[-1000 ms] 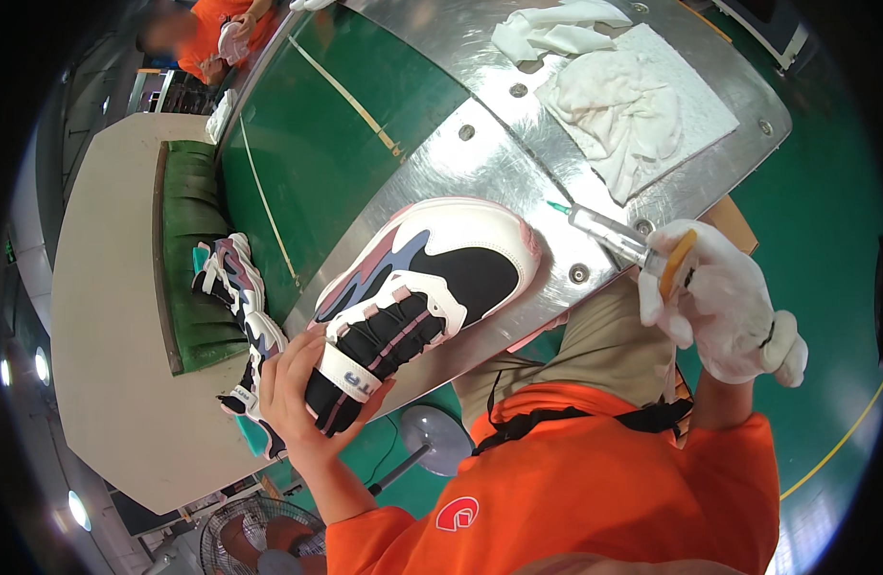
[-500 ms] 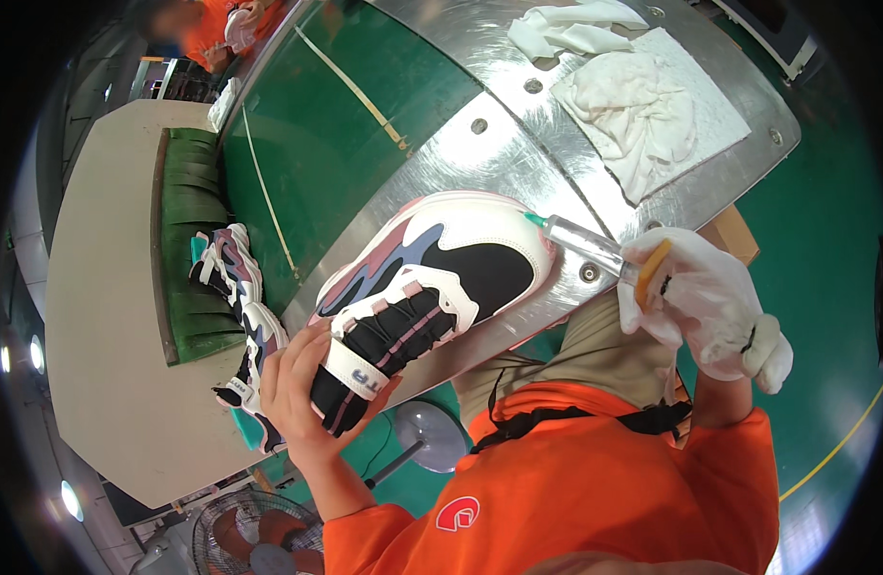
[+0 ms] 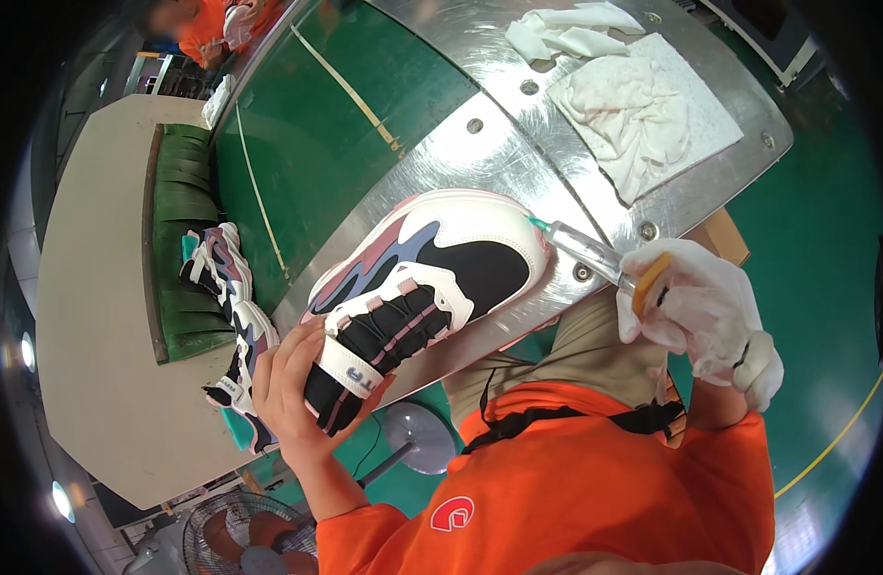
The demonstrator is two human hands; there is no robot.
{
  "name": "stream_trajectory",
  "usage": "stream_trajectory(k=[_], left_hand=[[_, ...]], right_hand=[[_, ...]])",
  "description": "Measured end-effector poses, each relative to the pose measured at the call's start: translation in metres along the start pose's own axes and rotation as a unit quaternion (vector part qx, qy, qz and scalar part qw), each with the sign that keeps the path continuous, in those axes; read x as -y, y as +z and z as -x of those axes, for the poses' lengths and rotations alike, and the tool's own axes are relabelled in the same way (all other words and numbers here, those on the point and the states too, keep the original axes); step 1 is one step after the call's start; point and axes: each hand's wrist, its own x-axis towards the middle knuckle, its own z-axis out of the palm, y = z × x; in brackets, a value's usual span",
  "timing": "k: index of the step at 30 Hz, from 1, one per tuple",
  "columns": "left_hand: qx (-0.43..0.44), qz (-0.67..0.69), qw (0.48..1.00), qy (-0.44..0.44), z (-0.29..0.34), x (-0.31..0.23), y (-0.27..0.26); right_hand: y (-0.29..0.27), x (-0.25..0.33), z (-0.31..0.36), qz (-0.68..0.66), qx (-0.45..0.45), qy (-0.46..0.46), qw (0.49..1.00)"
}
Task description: The person uses a syringe to apply glue to the seams of a sneaker on a factory assembly line. They rotate the shoe to access different areas and wipe the surface with a cloth.
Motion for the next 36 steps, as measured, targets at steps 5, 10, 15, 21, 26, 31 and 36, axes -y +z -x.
stream_trajectory(k=[5,10,15,21,26,31,36], left_hand=[[-0.002,-0.010,1.000,-0.003,0.001,-0.002,-0.002],[-0.002,-0.024,1.000,-0.001,0.004,-0.004,-0.006],[-0.012,-0.022,1.000,0.010,0.008,-0.003,-0.002],[-0.011,-0.067,0.998,0.005,0.018,-0.003,-0.004],[-0.021,-0.085,0.996,0.014,0.024,-0.003,-0.003],[-0.024,-0.102,0.994,0.020,0.028,-0.005,0.000],[-0.018,-0.137,0.990,-0.005,0.033,-0.031,-0.002]], right_hand=[[-0.002,-0.003,0.006,0.020,-0.008,-0.036,0.999],[-0.003,-0.008,0.001,-0.014,-0.001,-0.101,0.995],[0.010,-0.016,-0.011,0.131,-0.067,-0.205,0.968],[0.018,-0.003,-0.028,0.444,-0.048,-0.270,0.853],[0.026,-0.004,-0.028,0.586,-0.048,-0.236,0.774],[0.027,-0.002,-0.025,0.581,-0.039,-0.161,0.797],[0.010,-0.003,-0.018,0.464,-0.089,-0.139,0.870]])
